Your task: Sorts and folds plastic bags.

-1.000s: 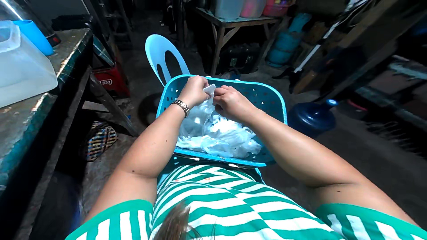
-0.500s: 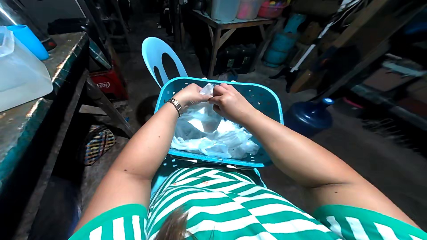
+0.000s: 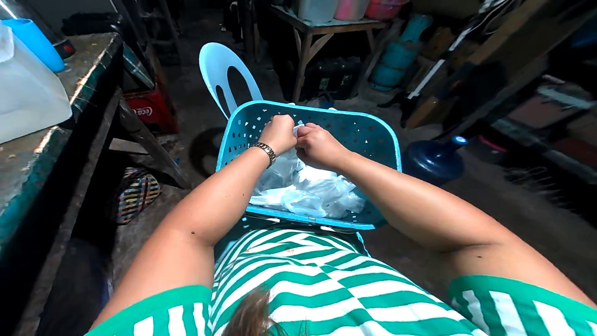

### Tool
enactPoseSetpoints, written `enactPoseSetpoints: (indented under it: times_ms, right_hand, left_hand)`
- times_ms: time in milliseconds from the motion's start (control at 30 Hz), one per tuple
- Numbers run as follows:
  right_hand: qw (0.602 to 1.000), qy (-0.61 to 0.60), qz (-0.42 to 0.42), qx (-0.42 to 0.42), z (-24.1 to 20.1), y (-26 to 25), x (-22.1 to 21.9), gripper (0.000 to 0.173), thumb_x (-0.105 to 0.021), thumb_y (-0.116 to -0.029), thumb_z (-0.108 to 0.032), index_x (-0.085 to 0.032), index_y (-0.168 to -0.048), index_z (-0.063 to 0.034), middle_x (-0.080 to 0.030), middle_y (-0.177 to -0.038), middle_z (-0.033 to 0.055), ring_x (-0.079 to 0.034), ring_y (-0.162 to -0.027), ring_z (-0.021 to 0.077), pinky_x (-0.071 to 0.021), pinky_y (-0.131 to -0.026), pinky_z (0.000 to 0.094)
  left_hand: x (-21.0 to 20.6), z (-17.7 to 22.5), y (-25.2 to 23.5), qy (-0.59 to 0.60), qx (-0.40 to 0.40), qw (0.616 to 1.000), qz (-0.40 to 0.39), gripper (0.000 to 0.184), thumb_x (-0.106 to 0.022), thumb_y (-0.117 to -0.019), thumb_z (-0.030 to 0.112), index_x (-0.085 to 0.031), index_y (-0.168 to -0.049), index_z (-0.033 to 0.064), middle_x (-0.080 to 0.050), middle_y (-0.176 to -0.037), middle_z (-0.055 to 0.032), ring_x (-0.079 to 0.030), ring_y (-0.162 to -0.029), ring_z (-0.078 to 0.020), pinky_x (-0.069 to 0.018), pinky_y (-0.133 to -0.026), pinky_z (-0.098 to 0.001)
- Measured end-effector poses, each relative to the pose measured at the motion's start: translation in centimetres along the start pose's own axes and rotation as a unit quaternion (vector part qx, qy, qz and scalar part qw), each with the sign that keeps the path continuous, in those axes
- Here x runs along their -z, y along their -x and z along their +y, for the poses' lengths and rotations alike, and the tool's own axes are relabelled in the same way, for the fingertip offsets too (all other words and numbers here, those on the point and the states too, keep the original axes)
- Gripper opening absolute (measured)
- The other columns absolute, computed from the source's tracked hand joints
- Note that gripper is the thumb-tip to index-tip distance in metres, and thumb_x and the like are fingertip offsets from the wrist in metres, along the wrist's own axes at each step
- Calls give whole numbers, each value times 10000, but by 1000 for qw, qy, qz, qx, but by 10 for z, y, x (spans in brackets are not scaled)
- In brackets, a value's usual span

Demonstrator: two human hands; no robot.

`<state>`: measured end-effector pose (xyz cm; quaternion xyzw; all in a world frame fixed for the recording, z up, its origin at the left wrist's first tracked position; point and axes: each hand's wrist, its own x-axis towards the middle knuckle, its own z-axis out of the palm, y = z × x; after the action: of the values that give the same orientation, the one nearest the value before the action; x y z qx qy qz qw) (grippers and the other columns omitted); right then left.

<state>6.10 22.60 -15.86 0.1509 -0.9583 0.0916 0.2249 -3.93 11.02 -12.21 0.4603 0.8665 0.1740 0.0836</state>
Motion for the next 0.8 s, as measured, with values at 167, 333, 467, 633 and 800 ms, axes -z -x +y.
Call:
enactPoseSetpoints:
  times_ms: [167,333,467,633,800]
  right_hand:
    - [999,-15,11,46,0,-1,3,132,-619,-820,44,-660,-695,48,-668,-824,187,-658,-864,378,-527,-754,504]
    - [996,-70,32,37,1,1,9,134,-625,-815,33,-695,-701,28,-679,-836,174,-656,-863,346,-528,-749,473]
    - [982,-187,36,-11,-6,4,30,210,-552,-851,10,-674,-684,45,-641,-810,145,-615,-869,245,-478,-774,399]
    - [861,-440,212,-138,12,5,51,202,-503,-817,-39,-567,-682,-176,-616,-948,-68,-583,-939,27,-503,-810,238]
    - [726,-578,261,-267,5,6,72,218,-447,-1010,-61,-655,-974,-118,-716,-924,-43,-684,-847,60,-571,-776,243]
  left_hand:
    - [5,-3,-2,1,0,1000,-4,106,-651,-907,7,-680,-963,-79,-673,-1018,-258,-654,-1031,-407,-511,-893,-580]
    - [10,-8,-5,11,-14,1000,6,116,-670,-900,18,-698,-966,-74,-684,-1002,-252,-658,-1018,-401,-507,-898,-578]
    - [21,-27,-7,-10,-87,996,18,127,-622,-920,-42,-720,-997,-68,-705,-1017,-246,-668,-1028,-398,-494,-945,-561]
    - [33,-31,1,147,-124,981,-19,312,-649,-900,-103,-630,-1209,-57,-690,-1039,-188,-663,-953,-256,-532,-912,-439]
    - [36,-32,13,296,-160,942,-12,225,-638,-943,-40,-620,-1167,-54,-674,-1001,-85,-632,-849,-49,-542,-822,-244]
